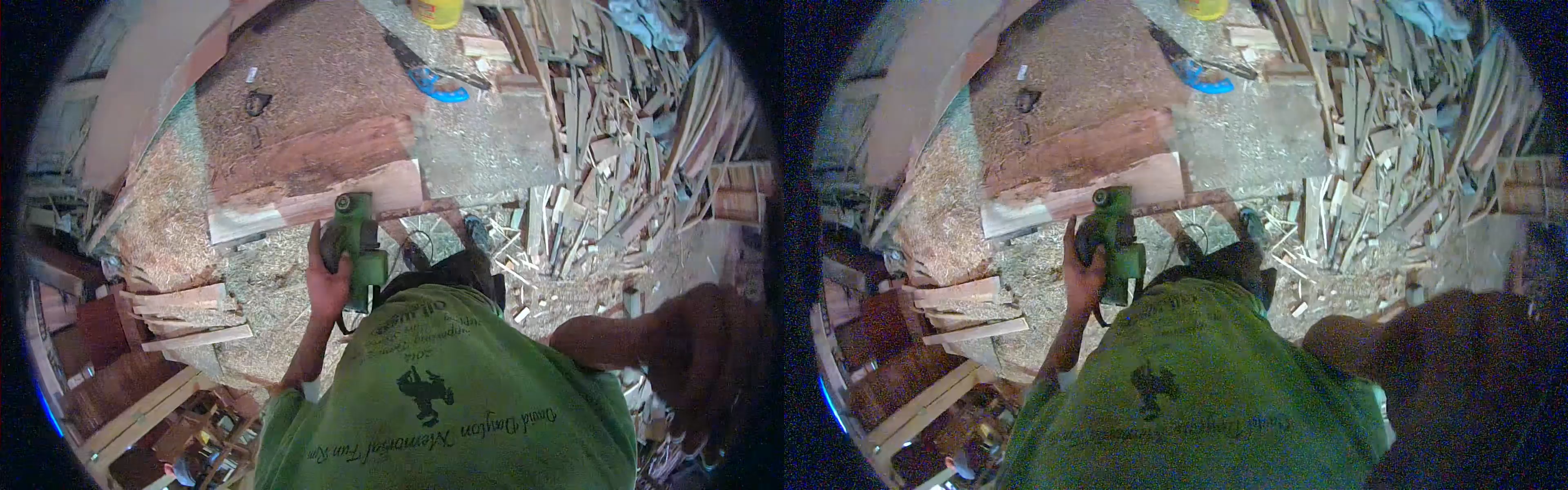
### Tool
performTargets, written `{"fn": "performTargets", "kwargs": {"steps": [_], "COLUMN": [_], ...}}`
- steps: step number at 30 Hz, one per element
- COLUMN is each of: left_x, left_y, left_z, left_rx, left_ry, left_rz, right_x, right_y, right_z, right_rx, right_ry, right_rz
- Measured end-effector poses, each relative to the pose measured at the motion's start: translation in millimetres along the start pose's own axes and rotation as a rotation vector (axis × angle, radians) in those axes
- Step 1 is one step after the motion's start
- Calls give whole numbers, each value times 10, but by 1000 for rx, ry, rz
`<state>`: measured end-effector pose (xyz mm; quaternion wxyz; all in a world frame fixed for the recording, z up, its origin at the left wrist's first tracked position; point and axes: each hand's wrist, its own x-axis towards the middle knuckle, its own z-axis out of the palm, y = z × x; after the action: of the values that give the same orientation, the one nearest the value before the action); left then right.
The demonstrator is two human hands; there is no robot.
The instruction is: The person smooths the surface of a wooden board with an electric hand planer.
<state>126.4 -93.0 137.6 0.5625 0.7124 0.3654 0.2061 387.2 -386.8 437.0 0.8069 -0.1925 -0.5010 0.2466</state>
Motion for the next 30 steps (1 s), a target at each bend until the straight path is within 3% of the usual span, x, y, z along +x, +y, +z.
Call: {"fn": "performTargets", "kwargs": {"steps": [4,7,10,16,19,20,21,22,23,25,28,30], "left_x": [240,583,915,917,907,825,802,775,790,923,1355,1672], "left_y": [148,-58,-299,-244,-236,-14,-90,-221,-322,-560,-984,-1519], "left_z": [92,330,682,883,806,693,610,498,375,115,-574,-960], "left_rx": [96,-240,-77,-137,-20,-195,-115,-35,45,294,632,878], "left_ry": [143,330,528,508,508,459,421,379,336,579,701,837], "left_rz": [63,80,157,17,93,-24,-59,-98,-134,-119,-258,-163], "right_x": [249,464,652,934,731,472,32,-581,-832,-1094,-1137,-956], "right_y": [223,481,746,1520,2391,2783,3195,3656,3903,4168,4445,4471], "right_z": [155,205,250,263,199,65,-223,-706,-700,-612,-598,-632], "right_rx": [-58,-102,-132,-258,-591,-672,-745,-901,-763,-939,-775,-673], "right_ry": [-63,-109,-143,-26,282,317,258,65,94,-104,9,-7], "right_rz": [34,95,153,263,599,800,987,1140,1217,1093,1135,1234]}}
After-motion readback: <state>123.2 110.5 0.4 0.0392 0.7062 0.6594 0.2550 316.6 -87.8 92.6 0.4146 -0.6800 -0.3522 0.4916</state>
